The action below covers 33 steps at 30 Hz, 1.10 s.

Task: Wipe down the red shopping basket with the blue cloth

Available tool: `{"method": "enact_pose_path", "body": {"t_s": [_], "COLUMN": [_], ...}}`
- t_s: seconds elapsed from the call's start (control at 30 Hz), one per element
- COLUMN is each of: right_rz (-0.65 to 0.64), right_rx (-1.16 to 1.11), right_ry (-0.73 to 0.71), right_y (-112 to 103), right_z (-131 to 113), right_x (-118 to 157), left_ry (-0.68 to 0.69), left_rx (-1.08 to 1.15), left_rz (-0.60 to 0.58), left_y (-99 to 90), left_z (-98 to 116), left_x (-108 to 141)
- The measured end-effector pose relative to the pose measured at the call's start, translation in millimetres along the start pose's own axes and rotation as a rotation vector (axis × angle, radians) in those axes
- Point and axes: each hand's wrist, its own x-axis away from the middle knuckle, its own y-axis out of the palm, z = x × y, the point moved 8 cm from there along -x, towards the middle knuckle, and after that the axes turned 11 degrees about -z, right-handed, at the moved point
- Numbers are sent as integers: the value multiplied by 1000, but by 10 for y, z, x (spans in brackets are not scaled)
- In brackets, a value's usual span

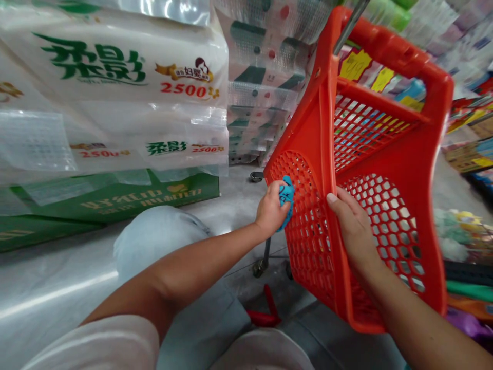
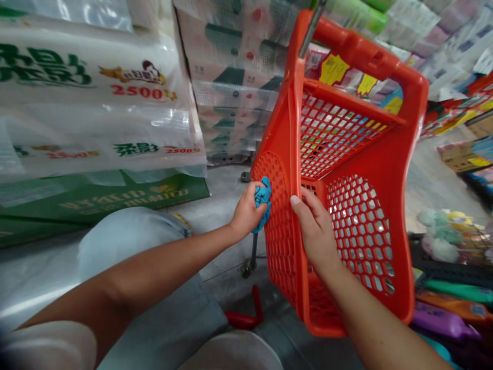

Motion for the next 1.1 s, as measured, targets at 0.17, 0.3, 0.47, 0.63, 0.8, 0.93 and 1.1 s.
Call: {"method": "enact_pose_path", "body": {"t_s": [0.17, 0.3, 0.47, 0.63, 0.8, 0.93, 1.1], "right_rz": [-6, 6, -86, -284, -319, -351, -360], "right_rx": [-23, 0, 21, 160, 371, 380, 102], "right_ry": [-59, -73, -192, -157, -109, -71, 78], "right_y": [11, 25, 29, 38, -18, -54, -125], "right_z": [-68, -94, -217, -371, -467, -421, -306], "right_x": [-24, -39, -102, -157, -159, -174, -159], "left_ry": [322, 210, 155, 230, -20, 83, 270], "left_rx": [-67, -43, -64, -66, -93, -108, -153], "left_rz": [-273, -253, -205, -184, -128, 22, 151], "left_y": [174, 114, 164, 103, 28, -179, -382], "left_z": [418, 317, 204, 227, -283, -83, 256], "left_x": [391, 392, 315, 230, -247, -419, -444]}}
